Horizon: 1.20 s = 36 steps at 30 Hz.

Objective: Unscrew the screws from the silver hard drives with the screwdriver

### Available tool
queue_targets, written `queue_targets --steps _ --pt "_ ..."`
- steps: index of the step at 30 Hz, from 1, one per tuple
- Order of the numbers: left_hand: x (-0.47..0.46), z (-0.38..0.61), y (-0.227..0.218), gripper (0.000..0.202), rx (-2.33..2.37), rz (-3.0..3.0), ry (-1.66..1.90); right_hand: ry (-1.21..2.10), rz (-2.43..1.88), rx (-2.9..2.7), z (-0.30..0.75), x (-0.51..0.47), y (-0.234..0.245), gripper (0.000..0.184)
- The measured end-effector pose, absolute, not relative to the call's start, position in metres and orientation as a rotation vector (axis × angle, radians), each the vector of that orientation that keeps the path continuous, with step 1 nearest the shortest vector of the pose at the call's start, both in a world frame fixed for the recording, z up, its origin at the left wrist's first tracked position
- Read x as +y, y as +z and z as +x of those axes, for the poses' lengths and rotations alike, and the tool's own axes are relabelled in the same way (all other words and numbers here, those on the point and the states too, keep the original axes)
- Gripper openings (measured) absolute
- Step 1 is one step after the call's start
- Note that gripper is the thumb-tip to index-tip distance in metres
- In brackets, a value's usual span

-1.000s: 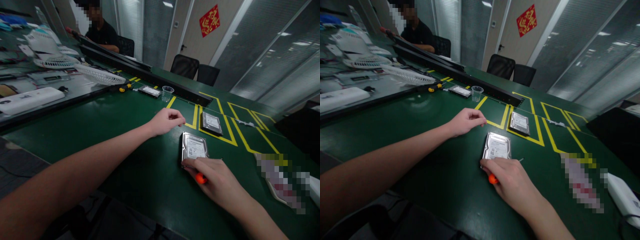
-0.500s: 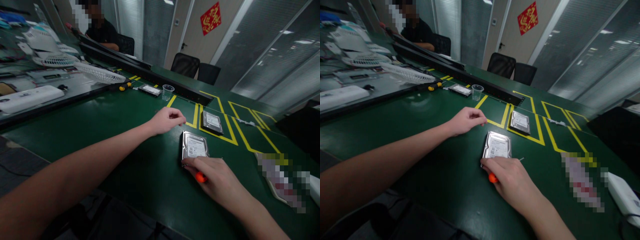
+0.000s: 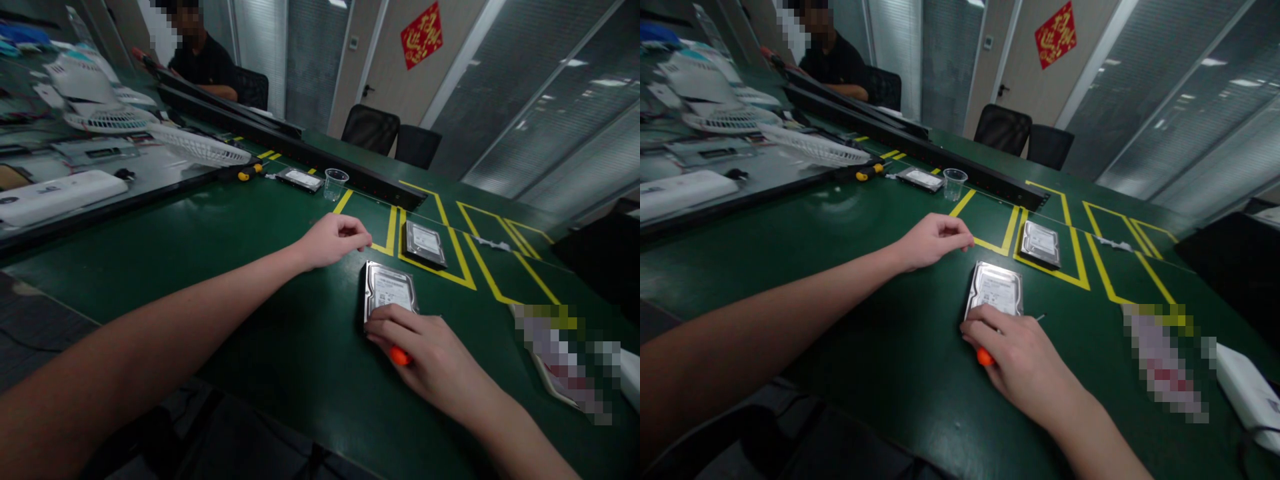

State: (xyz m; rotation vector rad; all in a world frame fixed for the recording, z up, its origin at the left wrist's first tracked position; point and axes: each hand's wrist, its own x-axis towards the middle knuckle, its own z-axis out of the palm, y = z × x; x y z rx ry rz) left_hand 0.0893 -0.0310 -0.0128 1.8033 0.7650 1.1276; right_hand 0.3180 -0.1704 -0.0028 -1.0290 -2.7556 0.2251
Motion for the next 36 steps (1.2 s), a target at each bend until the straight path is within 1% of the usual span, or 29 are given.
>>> queue_targets --steps 4,9,16,32,36 --pt "-0.0311 0.0890 -0.0124 0.018 0.769 1.810 1.125 0.219 -1.051 -2.765 0.3180 -0.1711 -0.0049 0.030" --pt "-0.0309 0.0891 -0.0121 0.018 0.760 1.810 1.126 0.238 -1.058 -2.753 0.3148 -0.1713 -0.0040 0.024" --pt "-0.0301 0.0892 -0.0147 0.018 0.752 1.809 1.125 0.176 -1.077 -2.777 0.3124 -0.1731 -0.0016 0.021" --pt "-0.0309 0.0898 -0.0132 0.017 0.748 1.805 1.117 0.155 -1.071 -2.790 0.3143 -0.1729 -0.0041 0.030" --pt "-0.0311 0.0900 -0.0134 0.018 0.761 1.806 1.115 0.126 -1.059 -2.789 0.3134 -0.1718 -0.0038 0.029"
